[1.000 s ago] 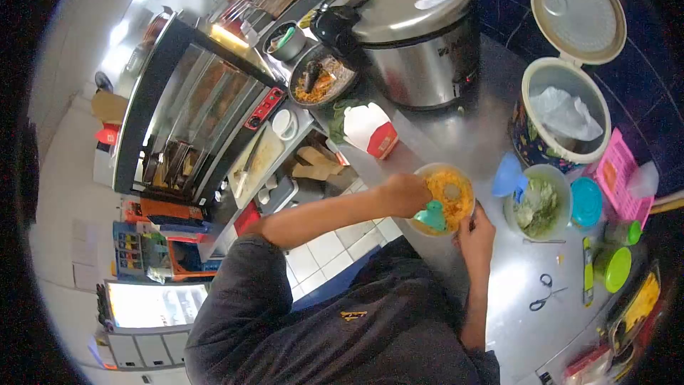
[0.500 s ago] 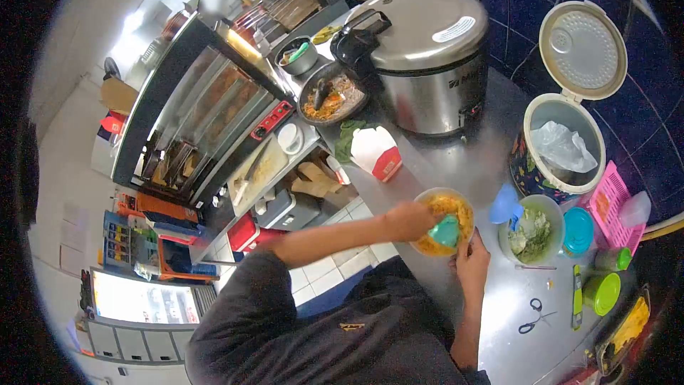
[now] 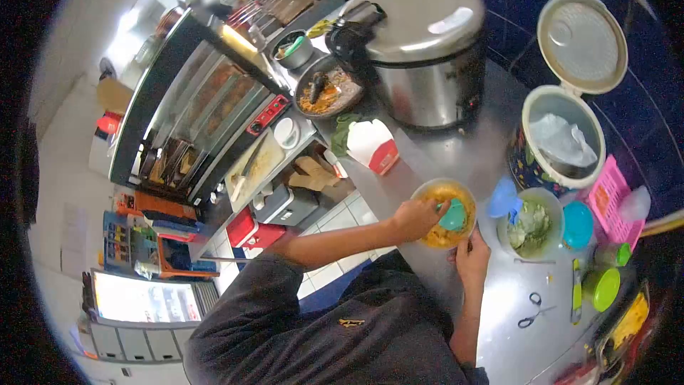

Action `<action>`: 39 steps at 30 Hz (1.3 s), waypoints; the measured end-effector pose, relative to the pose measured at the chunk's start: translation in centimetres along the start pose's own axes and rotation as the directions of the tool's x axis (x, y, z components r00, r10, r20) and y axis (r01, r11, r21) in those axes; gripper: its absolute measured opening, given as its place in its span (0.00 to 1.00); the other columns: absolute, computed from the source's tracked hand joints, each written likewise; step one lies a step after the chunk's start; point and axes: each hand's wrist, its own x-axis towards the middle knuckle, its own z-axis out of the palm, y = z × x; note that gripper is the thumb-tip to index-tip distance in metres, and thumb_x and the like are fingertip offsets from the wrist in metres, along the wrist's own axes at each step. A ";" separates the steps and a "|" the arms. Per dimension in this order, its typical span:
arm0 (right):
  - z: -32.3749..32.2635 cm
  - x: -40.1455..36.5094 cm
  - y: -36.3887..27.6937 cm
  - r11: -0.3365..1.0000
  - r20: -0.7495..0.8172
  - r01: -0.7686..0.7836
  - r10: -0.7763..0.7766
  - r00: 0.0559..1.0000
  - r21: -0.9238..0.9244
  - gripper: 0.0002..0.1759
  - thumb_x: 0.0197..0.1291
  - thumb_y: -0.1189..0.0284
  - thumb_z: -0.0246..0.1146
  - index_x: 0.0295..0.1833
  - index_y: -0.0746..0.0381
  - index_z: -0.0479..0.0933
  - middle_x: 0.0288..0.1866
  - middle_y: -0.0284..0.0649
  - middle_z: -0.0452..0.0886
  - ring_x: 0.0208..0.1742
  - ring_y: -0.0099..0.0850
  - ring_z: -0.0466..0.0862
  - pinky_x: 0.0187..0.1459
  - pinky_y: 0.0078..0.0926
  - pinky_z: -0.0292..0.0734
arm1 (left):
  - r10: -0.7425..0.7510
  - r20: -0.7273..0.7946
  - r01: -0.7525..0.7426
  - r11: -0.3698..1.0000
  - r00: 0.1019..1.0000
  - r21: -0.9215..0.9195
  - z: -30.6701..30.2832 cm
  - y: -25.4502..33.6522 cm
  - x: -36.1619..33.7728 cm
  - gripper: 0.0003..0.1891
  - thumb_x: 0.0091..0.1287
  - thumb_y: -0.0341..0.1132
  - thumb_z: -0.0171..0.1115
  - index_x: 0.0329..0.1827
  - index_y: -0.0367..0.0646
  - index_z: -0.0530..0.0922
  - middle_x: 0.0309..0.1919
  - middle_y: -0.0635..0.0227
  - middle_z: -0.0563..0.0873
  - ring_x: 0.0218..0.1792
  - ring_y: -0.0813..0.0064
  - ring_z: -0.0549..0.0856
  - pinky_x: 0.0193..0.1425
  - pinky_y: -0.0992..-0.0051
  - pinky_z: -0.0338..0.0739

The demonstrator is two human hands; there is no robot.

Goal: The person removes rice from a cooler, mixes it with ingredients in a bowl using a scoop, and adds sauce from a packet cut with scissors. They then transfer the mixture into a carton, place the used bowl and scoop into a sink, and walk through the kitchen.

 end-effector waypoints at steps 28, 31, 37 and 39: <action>-0.1 -0.8 -1.2 0.983 -0.059 -0.125 0.134 0.989 0.135 0.31 0.64 0.77 0.53 0.75 0.61 0.61 0.23 0.47 0.81 0.20 0.31 0.83 0.26 0.30 0.82 | -0.059 0.184 -0.014 0.929 0.981 0.371 -4.5 0.9 1.9 0.24 0.62 0.32 0.59 0.63 0.37 0.73 0.36 0.59 0.86 0.29 0.66 0.89 0.29 0.68 0.85; -0.2 -0.7 -0.8 0.982 -0.076 -0.153 0.161 0.984 0.107 0.32 0.69 0.77 0.51 0.78 0.57 0.57 0.24 0.42 0.80 0.22 0.25 0.82 0.28 0.25 0.82 | -0.054 -0.046 0.067 0.924 0.998 0.377 -4.7 1.2 1.9 0.25 0.61 0.33 0.61 0.63 0.37 0.73 0.38 0.59 0.85 0.31 0.66 0.89 0.30 0.70 0.85; 0.4 -0.4 -0.2 0.982 -0.077 -0.136 0.147 0.986 0.131 0.32 0.70 0.76 0.51 0.78 0.59 0.55 0.24 0.41 0.80 0.23 0.25 0.82 0.28 0.25 0.82 | 0.013 0.078 -0.024 0.988 0.997 0.150 -1.6 -1.3 2.3 0.25 0.63 0.33 0.59 0.64 0.36 0.72 0.33 0.51 0.85 0.30 0.56 0.88 0.32 0.63 0.85; -0.1 -0.3 -0.2 0.960 -0.012 -0.170 0.177 0.984 0.222 0.32 0.70 0.77 0.50 0.78 0.58 0.55 0.25 0.40 0.80 0.24 0.24 0.82 0.29 0.25 0.82 | 0.126 0.173 -0.135 0.990 0.977 0.043 -4.6 -2.3 2.0 0.25 0.64 0.32 0.58 0.65 0.37 0.72 0.30 0.50 0.85 0.30 0.53 0.87 0.34 0.60 0.84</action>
